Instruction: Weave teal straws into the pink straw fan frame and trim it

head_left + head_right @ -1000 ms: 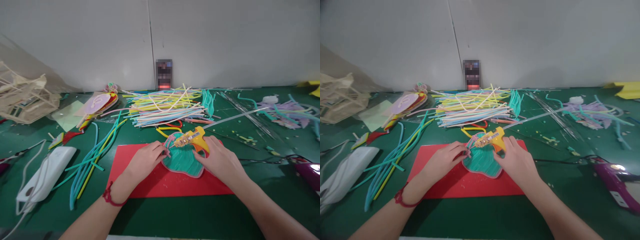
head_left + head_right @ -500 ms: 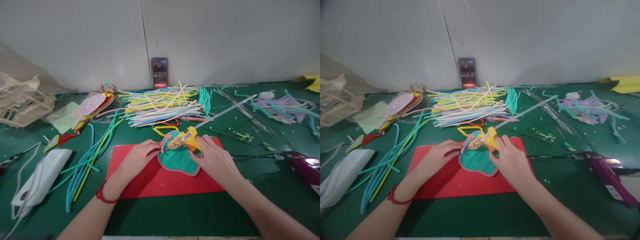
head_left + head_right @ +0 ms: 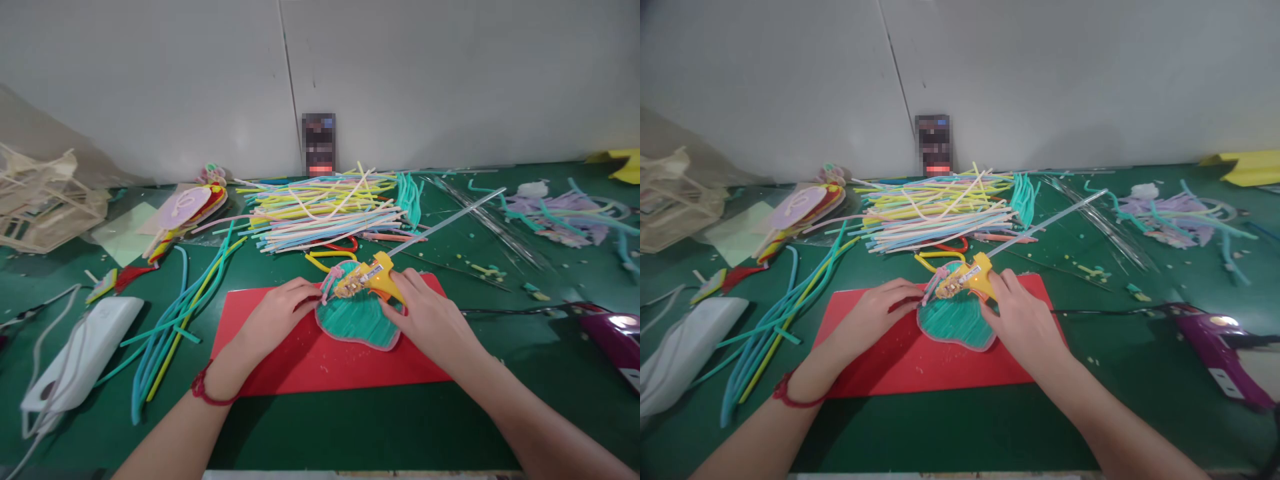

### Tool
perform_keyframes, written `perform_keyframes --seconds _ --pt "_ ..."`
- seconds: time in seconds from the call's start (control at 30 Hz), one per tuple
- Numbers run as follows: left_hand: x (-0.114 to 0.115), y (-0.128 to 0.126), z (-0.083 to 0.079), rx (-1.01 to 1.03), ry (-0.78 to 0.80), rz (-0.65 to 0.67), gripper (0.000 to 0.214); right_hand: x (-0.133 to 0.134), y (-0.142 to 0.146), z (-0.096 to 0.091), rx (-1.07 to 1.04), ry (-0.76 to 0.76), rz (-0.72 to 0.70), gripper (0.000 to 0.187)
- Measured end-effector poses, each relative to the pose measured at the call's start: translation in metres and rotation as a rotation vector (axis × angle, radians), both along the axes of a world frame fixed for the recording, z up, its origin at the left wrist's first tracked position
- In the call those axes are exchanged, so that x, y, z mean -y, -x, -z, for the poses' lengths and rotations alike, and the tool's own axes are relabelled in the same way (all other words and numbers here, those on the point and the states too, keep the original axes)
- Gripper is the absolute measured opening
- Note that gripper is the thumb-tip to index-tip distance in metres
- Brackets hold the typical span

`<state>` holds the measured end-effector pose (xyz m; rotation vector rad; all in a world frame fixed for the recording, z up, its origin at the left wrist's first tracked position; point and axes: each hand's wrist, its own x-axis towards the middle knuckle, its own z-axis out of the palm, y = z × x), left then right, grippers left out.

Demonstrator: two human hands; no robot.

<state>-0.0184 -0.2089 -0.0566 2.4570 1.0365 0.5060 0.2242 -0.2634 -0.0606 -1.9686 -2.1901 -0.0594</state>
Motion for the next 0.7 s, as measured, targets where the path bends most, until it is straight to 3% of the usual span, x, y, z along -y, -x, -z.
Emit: perform_keyframes --seconds 0.7 --pt "0.0010 -0.0014 -0.0027 0.007 0.046 -0.019 0.018 0.0010 -0.0016 -0.0005 -0.037 0.016 0.002 0.030"
